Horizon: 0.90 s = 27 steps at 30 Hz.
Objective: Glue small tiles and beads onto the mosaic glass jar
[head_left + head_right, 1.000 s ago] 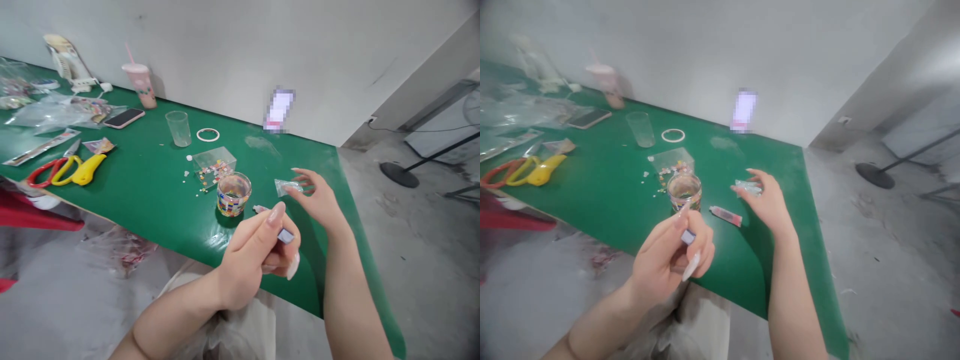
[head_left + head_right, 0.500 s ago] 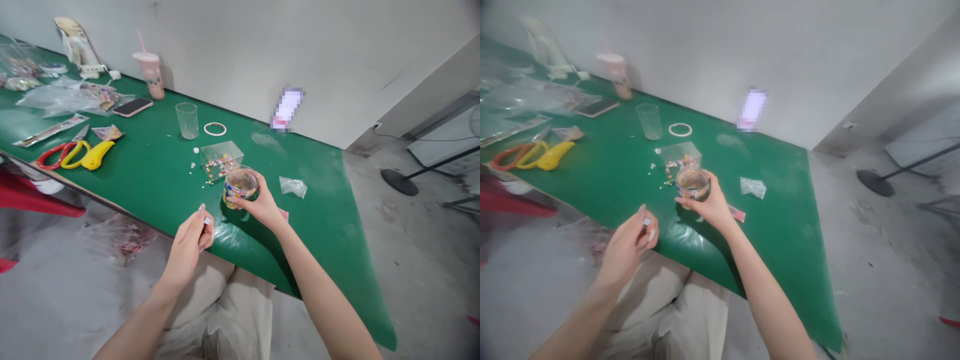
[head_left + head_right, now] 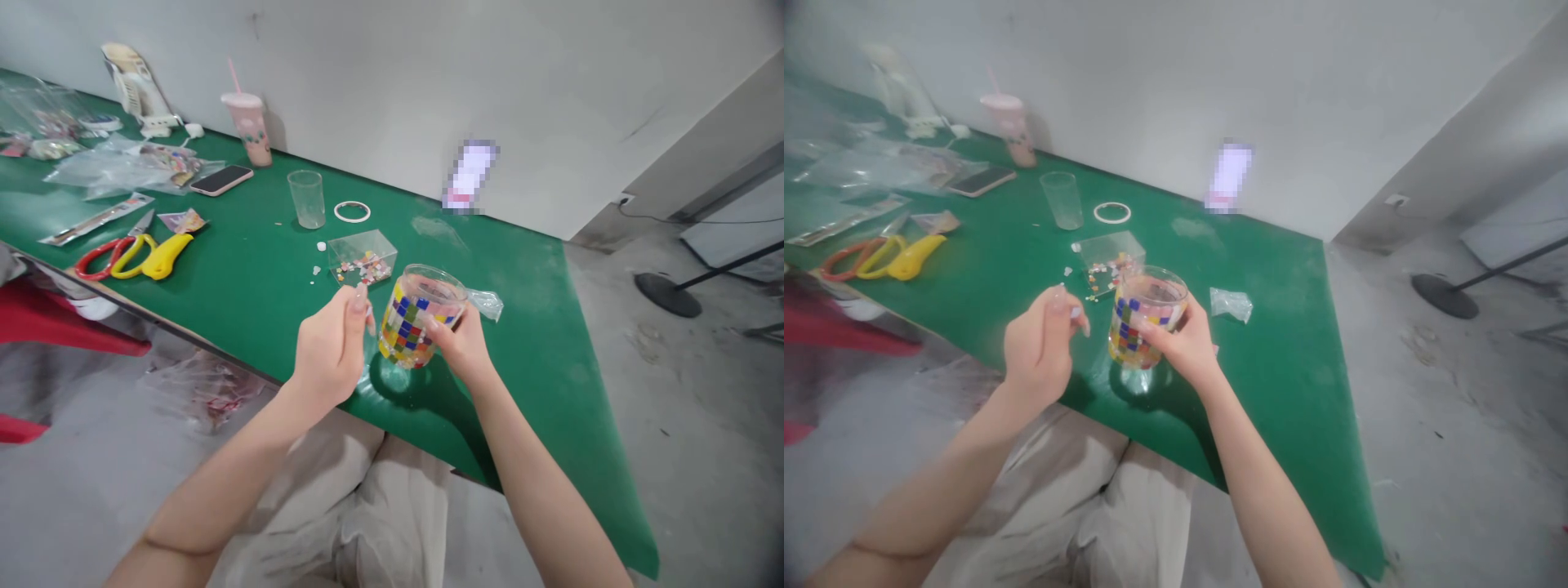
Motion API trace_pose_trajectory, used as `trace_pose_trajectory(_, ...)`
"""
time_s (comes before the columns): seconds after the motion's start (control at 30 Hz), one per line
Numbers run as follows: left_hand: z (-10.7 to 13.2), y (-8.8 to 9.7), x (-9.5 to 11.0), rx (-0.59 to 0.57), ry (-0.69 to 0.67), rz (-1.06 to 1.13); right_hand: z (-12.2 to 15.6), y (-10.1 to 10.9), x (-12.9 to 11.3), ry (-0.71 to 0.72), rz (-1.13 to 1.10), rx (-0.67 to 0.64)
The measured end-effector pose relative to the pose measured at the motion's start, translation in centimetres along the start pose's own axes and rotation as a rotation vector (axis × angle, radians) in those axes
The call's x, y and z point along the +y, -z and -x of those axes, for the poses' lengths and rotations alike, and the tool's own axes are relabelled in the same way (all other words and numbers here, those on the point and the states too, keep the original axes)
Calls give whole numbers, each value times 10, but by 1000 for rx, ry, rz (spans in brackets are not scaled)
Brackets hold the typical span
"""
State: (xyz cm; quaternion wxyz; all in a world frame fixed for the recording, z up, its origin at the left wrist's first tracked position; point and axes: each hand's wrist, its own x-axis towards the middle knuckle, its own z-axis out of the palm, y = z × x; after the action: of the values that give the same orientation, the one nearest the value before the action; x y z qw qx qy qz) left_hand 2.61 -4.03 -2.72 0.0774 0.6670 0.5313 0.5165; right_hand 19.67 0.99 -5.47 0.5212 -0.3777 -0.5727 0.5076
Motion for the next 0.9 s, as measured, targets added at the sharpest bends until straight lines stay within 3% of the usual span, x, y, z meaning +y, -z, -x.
trace_pose_trajectory(0.3, -21, -28, 2, -49, -171, -376, 5, -9, -5, -80, 91, 125)
trace_pose_trajectory(0.6, -30, -35, -4, -132, -221, -511, 2, -8, 0, -138, 132, 188)
trace_pose_trajectory(0.9, -37, -37, 3, -215, -210, -628, 2, -6, 0, -173, 111, 187)
